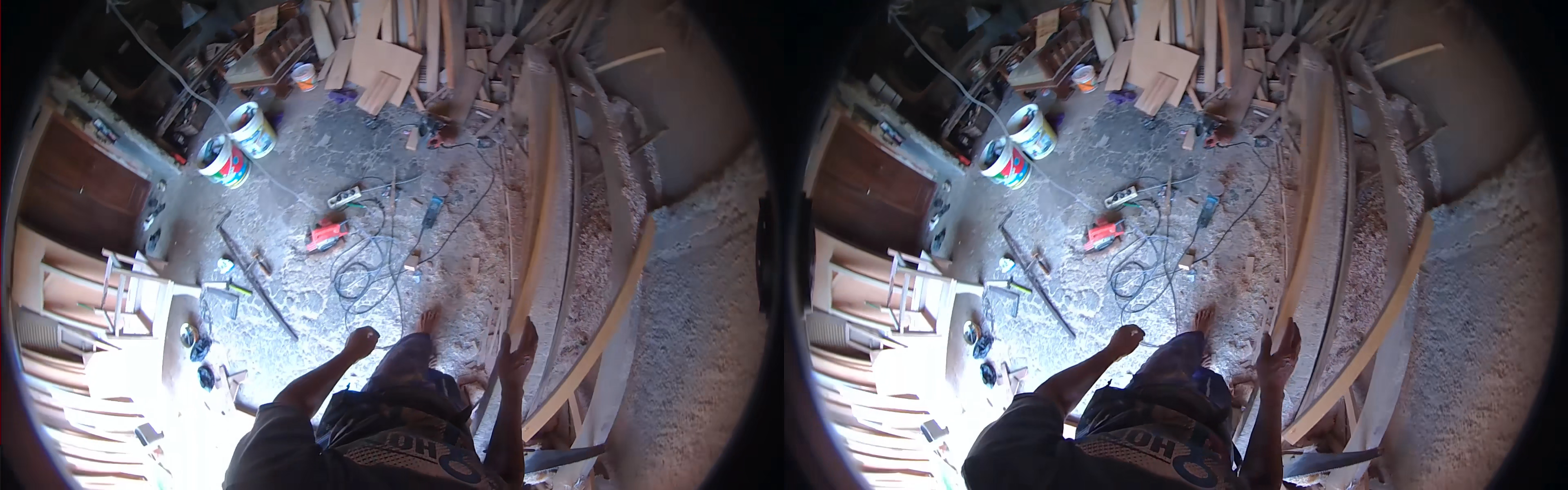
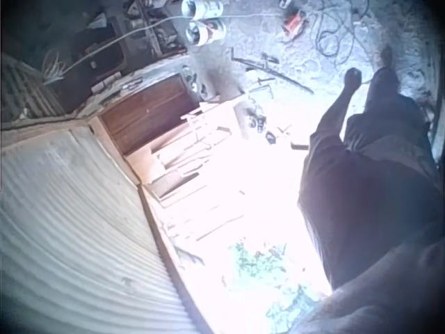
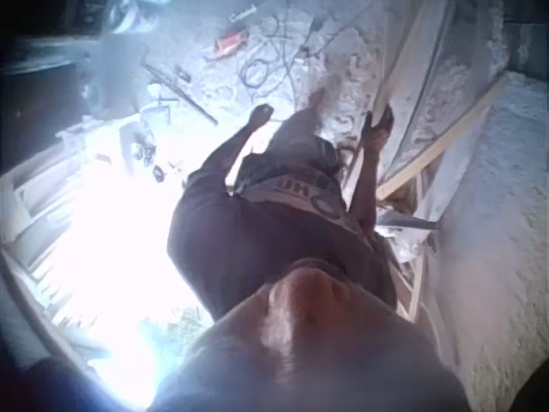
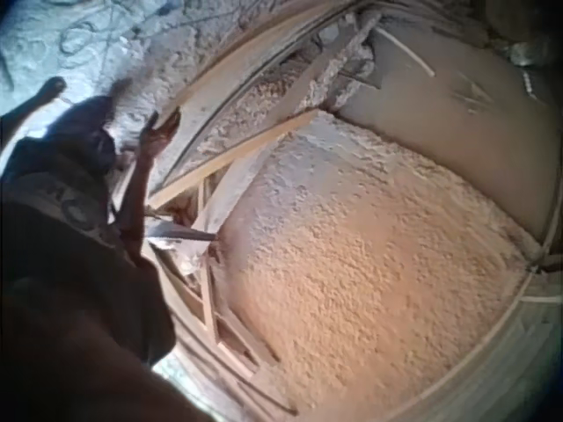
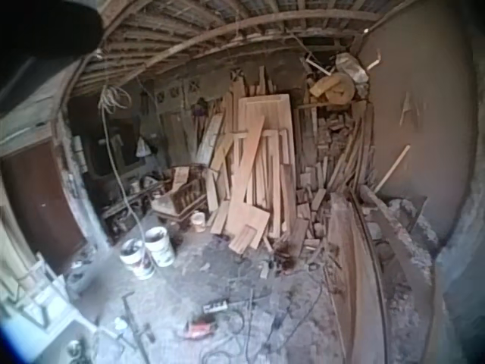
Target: The person cuts a wooden plank with a hand saw, then smooths it using a power sander. They measure the plank with a square ruler and continue sanding. The person works in a cluttered workshop with wood shavings and tools on the floor.
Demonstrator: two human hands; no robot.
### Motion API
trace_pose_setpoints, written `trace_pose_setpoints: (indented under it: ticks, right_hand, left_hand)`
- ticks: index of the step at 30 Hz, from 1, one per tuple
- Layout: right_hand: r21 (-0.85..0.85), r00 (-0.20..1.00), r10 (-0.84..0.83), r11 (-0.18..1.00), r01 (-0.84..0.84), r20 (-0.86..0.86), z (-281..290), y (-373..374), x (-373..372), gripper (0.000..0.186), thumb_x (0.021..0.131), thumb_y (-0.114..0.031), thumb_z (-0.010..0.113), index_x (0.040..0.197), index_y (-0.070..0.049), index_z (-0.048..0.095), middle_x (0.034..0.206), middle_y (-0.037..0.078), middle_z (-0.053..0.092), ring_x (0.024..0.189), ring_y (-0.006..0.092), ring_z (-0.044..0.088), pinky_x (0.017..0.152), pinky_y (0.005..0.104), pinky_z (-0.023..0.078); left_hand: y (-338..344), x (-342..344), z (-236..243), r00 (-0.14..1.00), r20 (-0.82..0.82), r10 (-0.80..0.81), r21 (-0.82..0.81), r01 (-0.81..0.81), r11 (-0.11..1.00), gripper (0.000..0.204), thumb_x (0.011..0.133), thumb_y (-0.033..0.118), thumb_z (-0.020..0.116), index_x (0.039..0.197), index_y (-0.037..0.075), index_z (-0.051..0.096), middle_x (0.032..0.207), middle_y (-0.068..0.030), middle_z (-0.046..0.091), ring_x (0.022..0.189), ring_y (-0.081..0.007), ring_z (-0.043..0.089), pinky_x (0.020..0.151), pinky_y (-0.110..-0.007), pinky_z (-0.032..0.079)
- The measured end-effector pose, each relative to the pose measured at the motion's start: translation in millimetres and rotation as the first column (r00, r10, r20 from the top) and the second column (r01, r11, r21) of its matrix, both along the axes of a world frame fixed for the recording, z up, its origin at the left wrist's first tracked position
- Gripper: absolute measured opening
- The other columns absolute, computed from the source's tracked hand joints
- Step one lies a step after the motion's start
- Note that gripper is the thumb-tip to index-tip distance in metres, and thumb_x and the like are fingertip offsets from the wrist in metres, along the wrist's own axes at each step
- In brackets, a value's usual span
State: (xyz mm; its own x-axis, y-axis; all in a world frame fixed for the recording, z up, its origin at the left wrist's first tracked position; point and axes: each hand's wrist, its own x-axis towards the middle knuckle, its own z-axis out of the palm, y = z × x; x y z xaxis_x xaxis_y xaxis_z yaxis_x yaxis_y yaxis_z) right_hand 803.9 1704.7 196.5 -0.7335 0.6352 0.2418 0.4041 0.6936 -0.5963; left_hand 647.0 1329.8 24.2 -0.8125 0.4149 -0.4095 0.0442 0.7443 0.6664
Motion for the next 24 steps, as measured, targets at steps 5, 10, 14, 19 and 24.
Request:
trace_pose_setpoints:
  ticks: [5, 10, 14, 19, 24]
  right_hand:
    - [-0.153, 0.949, 0.316, 0.937, -0.314, -0.011, -13, -41, -5, 0.052, 0.096, -0.025, 0.063, 0.14, 0.0, 0.051, 0.13, 0.027, 0.057, 0.121, 0.0445, 0.055, 0.101, 0.0509, 0.046]
    - [-0.536, 0.728, 0.638, 0.718, -0.443, 0.252, -59, -98, 20, 0.049, 0.095, -0.031, 0.065, 0.133, -0.001, 0.058, 0.12, 0.026, 0.065, 0.109, 0.0412, 0.065, 0.093, 0.0479, 0.052]
    - [-0.586, 0.546, 0.785, 0.598, -0.547, 0.291, -90, -123, 26, 0.052, 0.093, -0.039, 0.063, 0.131, -0.004, 0.057, 0.121, 0.022, 0.065, 0.106, 0.0394, 0.065, 0.089, 0.048, 0.054]
    - [-0.574, 0.497, 0.834, 0.535, -0.62, 0.241, -165, -149, 4, 0.051, 0.095, -0.042, 0.061, 0.132, -0.007, 0.057, 0.12, 0.02, 0.066, 0.108, 0.0383, 0.065, 0.088, 0.049, 0.054]
    - [-0.578, 0.467, 0.829, 0.552, -0.601, 0.307, -183, -224, -108, 0.047, 0.096, -0.037, 0.062, 0.13, -0.004, 0.059, 0.114, 0.022, 0.069, 0.102, 0.0377, 0.067, 0.085, 0.0467, 0.055]
  left_hand:
    - [-51, 37, 12, 0.945, 0.123, 0.303, 0.036, -0.309, 0.95, 0.027, 0.089, 0.03, 0.06, 0.089, 0.007, 0.074, 0.094, -0.0176, 0.073, 0.093, -0.0368, 0.069, 0.079, -0.046, 0.054]
    - [-88, 88, -7, 0.912, 0.201, 0.358, 0.084, -0.381, 0.921, 0.025, 0.088, 0.026, 0.058, 0.08, 0.005, 0.068, 0.084, -0.0177, 0.069, 0.084, -0.0372, 0.068, 0.075, -0.048, 0.052]
    - [-124, 86, -24, 0.984, 0.125, 0.126, -0.04, -0.122, 0.992, 0.026, 0.092, 0.025, 0.054, 0.087, 0.004, 0.068, 0.089, -0.0113, 0.069, 0.08, -0.0261, 0.066, 0.071, -0.04, 0.052]
    - [-168, 57, -71, 0.988, 0.116, 0.097, -0.029, -0.094, 0.995, 0.046, 0.09, 0.04, 0.065, 0.119, 0.005, 0.062, 0.115, -0.0228, 0.066, 0.109, -0.0386, 0.064, 0.094, -0.047, 0.05]
    - [-222, 24, -144, 0.963, 0.25, 0.099, -0.131, -0.068, 0.989, 0.088, 0.084, 0.054, 0.071, 0.15, 0.006, 0.038, 0.145, -0.0318, 0.044, 0.131, -0.0549, 0.043, 0.108, -0.054, 0.042]
